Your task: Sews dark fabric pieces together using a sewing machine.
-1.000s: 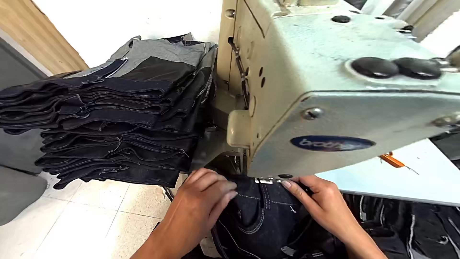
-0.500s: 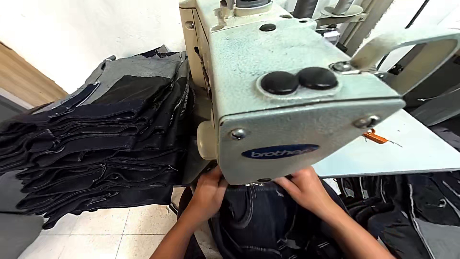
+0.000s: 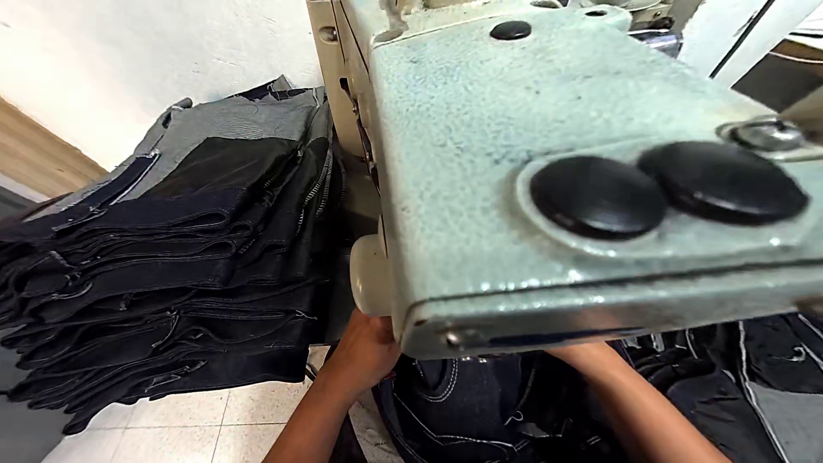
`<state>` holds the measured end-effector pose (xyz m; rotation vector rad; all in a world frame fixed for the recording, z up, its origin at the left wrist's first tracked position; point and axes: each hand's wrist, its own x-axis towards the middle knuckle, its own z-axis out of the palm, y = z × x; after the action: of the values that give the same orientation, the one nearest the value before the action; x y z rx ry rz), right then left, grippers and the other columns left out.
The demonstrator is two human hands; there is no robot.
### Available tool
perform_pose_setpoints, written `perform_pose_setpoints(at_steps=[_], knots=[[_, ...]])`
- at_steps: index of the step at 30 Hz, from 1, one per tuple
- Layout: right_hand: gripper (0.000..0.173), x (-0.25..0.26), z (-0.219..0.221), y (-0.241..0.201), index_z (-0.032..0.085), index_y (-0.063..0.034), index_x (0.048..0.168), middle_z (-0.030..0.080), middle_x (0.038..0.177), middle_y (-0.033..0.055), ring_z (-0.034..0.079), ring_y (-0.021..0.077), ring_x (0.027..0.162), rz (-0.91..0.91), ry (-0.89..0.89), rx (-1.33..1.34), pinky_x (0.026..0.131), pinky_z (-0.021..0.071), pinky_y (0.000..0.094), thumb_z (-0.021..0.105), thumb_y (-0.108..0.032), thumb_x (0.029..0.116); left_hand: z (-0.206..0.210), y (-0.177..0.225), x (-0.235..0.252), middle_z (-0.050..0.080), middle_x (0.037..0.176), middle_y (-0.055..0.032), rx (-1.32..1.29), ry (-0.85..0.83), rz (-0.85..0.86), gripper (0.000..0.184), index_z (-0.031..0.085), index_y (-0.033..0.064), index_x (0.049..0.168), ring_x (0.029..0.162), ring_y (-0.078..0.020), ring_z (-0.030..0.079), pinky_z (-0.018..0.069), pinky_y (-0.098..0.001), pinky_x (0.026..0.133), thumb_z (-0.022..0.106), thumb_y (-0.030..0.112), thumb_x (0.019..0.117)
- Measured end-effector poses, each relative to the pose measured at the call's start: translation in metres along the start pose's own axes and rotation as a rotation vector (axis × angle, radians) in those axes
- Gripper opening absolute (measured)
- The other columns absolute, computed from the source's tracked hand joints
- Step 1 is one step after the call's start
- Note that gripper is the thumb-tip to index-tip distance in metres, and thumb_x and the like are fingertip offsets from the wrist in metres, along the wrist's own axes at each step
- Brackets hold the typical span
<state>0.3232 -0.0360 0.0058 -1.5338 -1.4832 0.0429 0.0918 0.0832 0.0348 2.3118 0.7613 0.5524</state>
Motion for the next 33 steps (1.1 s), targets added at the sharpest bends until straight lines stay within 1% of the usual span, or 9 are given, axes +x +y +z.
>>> perform_pose_setpoints(at_steps=[7, 9, 13, 19, 21, 25, 29, 31, 33], knots=[[0.018, -0.001, -0.005, -0.004, 0.074, -0.0072, 0.082, 0.069, 0.084, -0.0004, 0.06, -0.0049, 0.089, -0.037, 0.003, 0.043, 0.086, 0.0447, 0.0116, 0.069, -0.023, 0.0876, -0.006, 0.002, -0.004, 0.074, 0.088, -0.018, 0.127, -0.011, 0.072, 0.012, 0.075, -0.0016, 0.089, 0.088, -0.0303, 0.073, 0.0578, -0.0487, 0.08, 0.066, 0.007, 0.0889], [0.021, 0.0, -0.009, -0.006, 0.076, -0.0068, 0.084, 0.072, 0.087, 0.0035, 0.065, 0.0057, 0.092, -0.087, -0.014, -0.04, 0.089, 0.0481, 0.0224, 0.067, -0.025, 0.0908, -0.011, 0.001, -0.005, 0.074, 0.089, -0.0182, 0.138, -0.022, 0.093, 0.012, 0.075, -0.002, 0.089, 0.088, -0.0303, 0.074, 0.0576, -0.0483, 0.081, 0.067, 0.007, 0.0884], [0.031, 0.005, -0.027, -0.001, 0.075, -0.0081, 0.087, 0.07, 0.084, 0.0066, 0.068, 0.0233, 0.084, -0.188, -0.048, -0.329, 0.075, 0.0536, 0.0399, 0.059, -0.034, 0.0958, -0.011, -0.004, -0.01, 0.074, 0.09, -0.0209, 0.203, -0.028, 0.138, 0.015, 0.074, -0.0045, 0.094, 0.089, -0.0331, 0.074, 0.0586, -0.0491, 0.08, 0.066, 0.007, 0.0886], [0.029, -0.01, -0.079, 0.004, 0.074, 0.0022, 0.095, 0.07, 0.09, 0.0178, 0.068, 0.0381, 0.082, 0.004, -0.056, -0.413, 0.07, 0.0525, 0.0543, 0.065, -0.025, 0.0911, -0.009, -0.011, -0.012, 0.074, 0.099, -0.0233, 0.163, -0.002, 0.142, 0.021, 0.074, -0.007, 0.1, 0.099, -0.0351, 0.073, 0.0565, -0.0505, 0.09, 0.064, 0.009, 0.0909], [0.034, -0.019, -0.089, 0.017, 0.074, 0.001, 0.094, 0.07, 0.087, 0.0142, 0.068, 0.0339, 0.079, 0.062, -0.067, -0.401, 0.068, 0.0531, 0.0517, 0.062, -0.031, 0.0912, -0.01, -0.006, -0.01, 0.074, 0.099, -0.0241, 0.18, -0.012, 0.118, 0.021, 0.074, -0.0074, 0.1, 0.099, -0.0371, 0.073, 0.0561, -0.0528, 0.09, 0.064, 0.01, 0.0912], [0.021, -0.048, -0.101, 0.054, 0.074, -0.003, 0.092, 0.072, 0.086, 0.0072, 0.071, 0.0246, 0.08, 0.25, -0.114, -0.254, 0.071, 0.0565, 0.0525, 0.066, -0.023, 0.0915, -0.011, 0.001, -0.008, 0.073, 0.101, -0.0264, 0.215, -0.063, 0.077, 0.024, 0.073, -0.0084, 0.102, 0.102, -0.0406, 0.071, 0.0546, -0.0562, 0.091, 0.063, 0.012, 0.0939], [0.029, -0.075, -0.102, 0.076, 0.073, -0.0161, 0.098, 0.071, 0.084, -0.0108, 0.067, -0.0006, 0.077, 0.454, -0.142, 0.086, 0.071, 0.0567, 0.0236, 0.056, -0.039, 0.098, -0.01, 0.006, -0.007, 0.074, 0.095, -0.0223, 0.204, -0.022, 0.068, 0.021, 0.073, -0.0064, 0.099, 0.094, -0.0318, 0.073, 0.0572, -0.0492, 0.086, 0.066, 0.012, 0.0911], [0.041, -0.087, -0.101, 0.08, 0.074, -0.0217, 0.106, 0.073, 0.091, -0.0113, 0.068, -0.0006, 0.082, 0.52, -0.206, 0.403, 0.074, 0.0566, 0.02, 0.068, -0.059, 0.0879, -0.011, 0.008, -0.006, 0.074, 0.096, -0.0181, 0.147, -0.036, -0.008, 0.023, 0.073, -0.0045, 0.101, 0.095, -0.0233, 0.072, 0.0568, -0.0421, 0.088, 0.066, 0.015, 0.0901], [0.05, -0.095, -0.099, 0.081, 0.074, -0.0238, 0.11, 0.075, 0.096, -0.0087, 0.071, 0.0033, 0.088, 0.565, -0.319, 0.546, 0.079, 0.0597, 0.0241, 0.081, -0.059, 0.0755, -0.014, 0.015, -0.003, 0.073, 0.101, -0.0187, 0.147, -0.097, -0.106, 0.026, 0.073, -0.0042, 0.105, 0.1, -0.0245, 0.071, 0.0551, -0.0443, 0.092, 0.067, 0.017, 0.0919]])
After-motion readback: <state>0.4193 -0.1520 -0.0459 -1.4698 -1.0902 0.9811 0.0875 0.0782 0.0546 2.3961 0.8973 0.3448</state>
